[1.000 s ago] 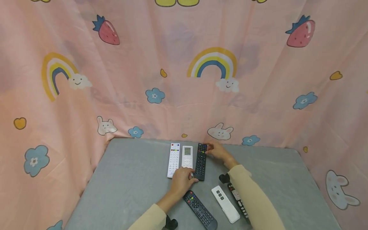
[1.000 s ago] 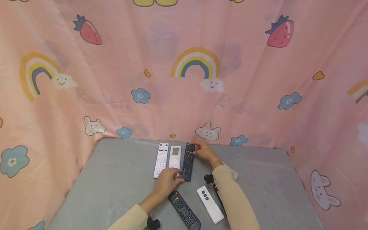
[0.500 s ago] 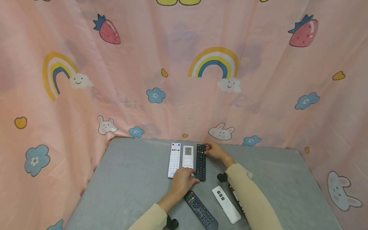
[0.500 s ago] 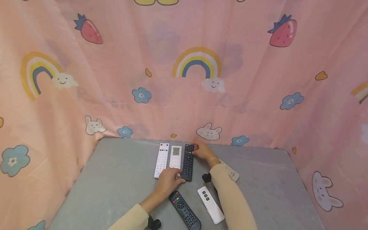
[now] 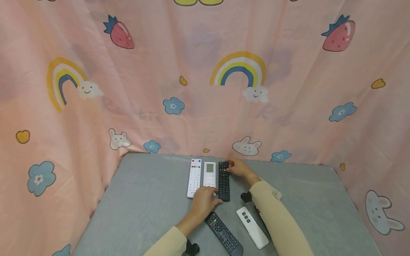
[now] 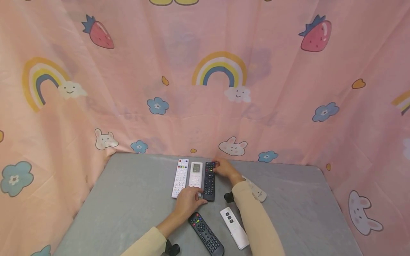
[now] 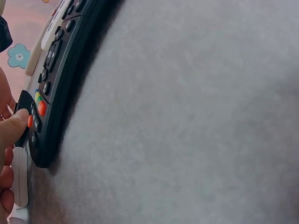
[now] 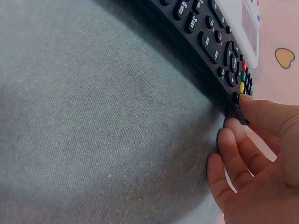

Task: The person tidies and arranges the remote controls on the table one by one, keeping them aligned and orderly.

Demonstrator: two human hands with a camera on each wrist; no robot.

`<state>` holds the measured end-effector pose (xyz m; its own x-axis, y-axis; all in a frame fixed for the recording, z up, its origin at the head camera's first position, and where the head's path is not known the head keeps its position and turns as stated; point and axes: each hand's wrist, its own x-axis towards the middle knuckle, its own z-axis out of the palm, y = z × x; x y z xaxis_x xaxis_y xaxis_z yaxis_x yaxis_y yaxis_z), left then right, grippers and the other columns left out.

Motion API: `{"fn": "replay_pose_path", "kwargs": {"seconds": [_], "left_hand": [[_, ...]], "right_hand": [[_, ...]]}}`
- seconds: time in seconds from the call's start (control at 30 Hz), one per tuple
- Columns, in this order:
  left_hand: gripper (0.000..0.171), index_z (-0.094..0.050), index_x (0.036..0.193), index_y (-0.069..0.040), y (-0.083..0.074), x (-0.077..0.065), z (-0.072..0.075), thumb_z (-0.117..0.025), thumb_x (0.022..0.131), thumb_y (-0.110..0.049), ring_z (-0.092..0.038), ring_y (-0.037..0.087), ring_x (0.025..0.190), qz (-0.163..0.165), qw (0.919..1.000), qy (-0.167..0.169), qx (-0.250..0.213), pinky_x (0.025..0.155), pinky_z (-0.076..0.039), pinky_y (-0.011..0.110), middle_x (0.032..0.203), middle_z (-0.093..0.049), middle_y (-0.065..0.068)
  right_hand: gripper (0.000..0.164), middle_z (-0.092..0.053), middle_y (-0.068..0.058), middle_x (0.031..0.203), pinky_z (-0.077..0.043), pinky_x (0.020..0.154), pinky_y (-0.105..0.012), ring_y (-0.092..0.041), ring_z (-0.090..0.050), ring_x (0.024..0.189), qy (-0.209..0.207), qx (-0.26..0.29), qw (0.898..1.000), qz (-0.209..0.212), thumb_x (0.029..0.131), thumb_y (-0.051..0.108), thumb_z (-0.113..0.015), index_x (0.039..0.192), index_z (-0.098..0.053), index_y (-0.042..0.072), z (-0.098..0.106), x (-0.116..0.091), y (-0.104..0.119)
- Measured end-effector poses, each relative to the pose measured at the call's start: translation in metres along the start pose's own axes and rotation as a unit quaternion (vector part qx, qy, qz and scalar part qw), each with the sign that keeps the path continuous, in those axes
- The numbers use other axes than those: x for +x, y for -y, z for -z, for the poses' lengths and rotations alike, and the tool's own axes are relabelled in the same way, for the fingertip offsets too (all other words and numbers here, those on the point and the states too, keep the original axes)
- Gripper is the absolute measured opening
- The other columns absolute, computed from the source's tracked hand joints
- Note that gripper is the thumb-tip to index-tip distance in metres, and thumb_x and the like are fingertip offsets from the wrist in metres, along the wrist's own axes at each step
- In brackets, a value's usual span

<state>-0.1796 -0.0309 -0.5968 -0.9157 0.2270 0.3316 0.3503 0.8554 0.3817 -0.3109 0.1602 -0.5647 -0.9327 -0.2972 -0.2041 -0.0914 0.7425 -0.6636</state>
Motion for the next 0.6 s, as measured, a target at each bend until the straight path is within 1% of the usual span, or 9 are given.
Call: {"fn": "replay_pose_path", "kwargs": {"seconds": [0.07,0.17,0.23,0.3,0.37,0.43,0.5,0.6], "left_hand": [[0.038,-0.077,0.091,-0.023,0.000,0.000,0.001,-0.089,0.064,-0.046,-0.049,0.000,0.057,0.000,1.0000,-0.001,0.000,0.054,-0.038,0.019,0.058,-0.059,-0.015],[0.037,-0.077,0.091,-0.023,0.002,0.000,0.005,-0.089,0.064,-0.046,-0.047,-0.001,0.056,0.002,0.9999,-0.001,-0.015,0.052,-0.035,0.018,0.058,-0.058,-0.015],[0.034,-0.077,0.092,-0.023,0.004,-0.001,0.009,-0.088,0.067,-0.043,-0.045,-0.003,0.056,-0.003,0.9992,0.009,-0.039,0.052,-0.033,0.016,0.059,-0.058,-0.014],[0.030,-0.077,0.093,-0.021,0.008,-0.003,0.015,-0.087,0.071,-0.039,-0.044,-0.003,0.058,-0.014,0.9971,0.029,-0.069,0.052,-0.033,0.015,0.061,-0.058,-0.013],[0.025,-0.077,0.095,-0.020,0.013,-0.006,0.022,-0.084,0.076,-0.035,-0.043,-0.004,0.059,-0.032,0.9933,0.054,-0.097,0.054,-0.034,0.013,0.065,-0.059,-0.013],[0.021,-0.076,0.096,-0.019,0.018,-0.011,0.028,-0.082,0.080,-0.030,-0.043,-0.005,0.062,-0.053,0.9881,0.075,-0.123,0.056,-0.036,0.012,0.069,-0.060,-0.012],[0.019,-0.076,0.099,-0.018,0.024,-0.017,0.033,-0.080,0.082,-0.027,-0.044,-0.006,0.064,-0.070,0.9819,0.091,-0.151,0.058,-0.039,0.012,0.073,-0.062,-0.011],[0.020,-0.075,0.102,-0.018,0.033,-0.026,0.038,-0.078,0.084,-0.026,-0.048,-0.006,0.067,-0.083,0.9735,0.108,-0.184,0.061,-0.043,0.012,0.078,-0.065,-0.011]], "right_hand": [[0.044,-0.064,-0.012,0.099,-0.049,0.077,-0.032,-0.020,-0.055,0.086,-0.001,-0.004,1.000,0.000,0.091,0.006,-0.062,0.134,-0.057,0.001,0.000,0.000,0.000],[0.044,-0.065,-0.014,0.103,-0.050,0.079,-0.034,-0.021,-0.056,0.088,-0.002,-0.003,1.000,-0.006,0.092,0.008,-0.062,0.135,-0.055,0.000,0.000,-0.003,0.001],[0.046,-0.064,-0.015,0.106,-0.051,0.081,-0.037,-0.023,-0.057,0.090,-0.007,-0.004,1.000,-0.009,0.093,0.010,-0.062,0.138,-0.053,0.001,0.001,-0.006,0.003],[0.049,-0.064,-0.018,0.113,-0.053,0.086,-0.043,-0.027,-0.060,0.097,-0.019,-0.007,1.000,-0.006,0.094,0.012,-0.062,0.140,-0.050,0.001,0.002,-0.011,0.006],[0.051,-0.062,-0.021,0.121,-0.052,0.092,-0.048,-0.032,-0.060,0.106,-0.037,-0.016,0.999,0.003,0.094,0.014,-0.062,0.142,-0.048,0.001,0.002,-0.019,0.011],[0.053,-0.060,-0.022,0.127,-0.051,0.097,-0.051,-0.035,-0.060,0.114,-0.059,-0.030,0.998,0.014,0.094,0.016,-0.063,0.143,-0.048,0.002,0.001,-0.030,0.016],[0.054,-0.059,-0.021,0.129,-0.051,0.097,-0.052,-0.035,-0.060,0.116,-0.082,-0.054,0.995,0.029,0.093,0.018,-0.065,0.142,-0.049,0.004,-0.002,-0.045,0.020],[0.054,-0.059,-0.018,0.129,-0.051,0.098,-0.051,-0.034,-0.058,0.117,-0.109,-0.086,0.989,0.054,0.092,0.022,-0.068,0.141,-0.051,0.007,-0.010,-0.071,0.024]]}}
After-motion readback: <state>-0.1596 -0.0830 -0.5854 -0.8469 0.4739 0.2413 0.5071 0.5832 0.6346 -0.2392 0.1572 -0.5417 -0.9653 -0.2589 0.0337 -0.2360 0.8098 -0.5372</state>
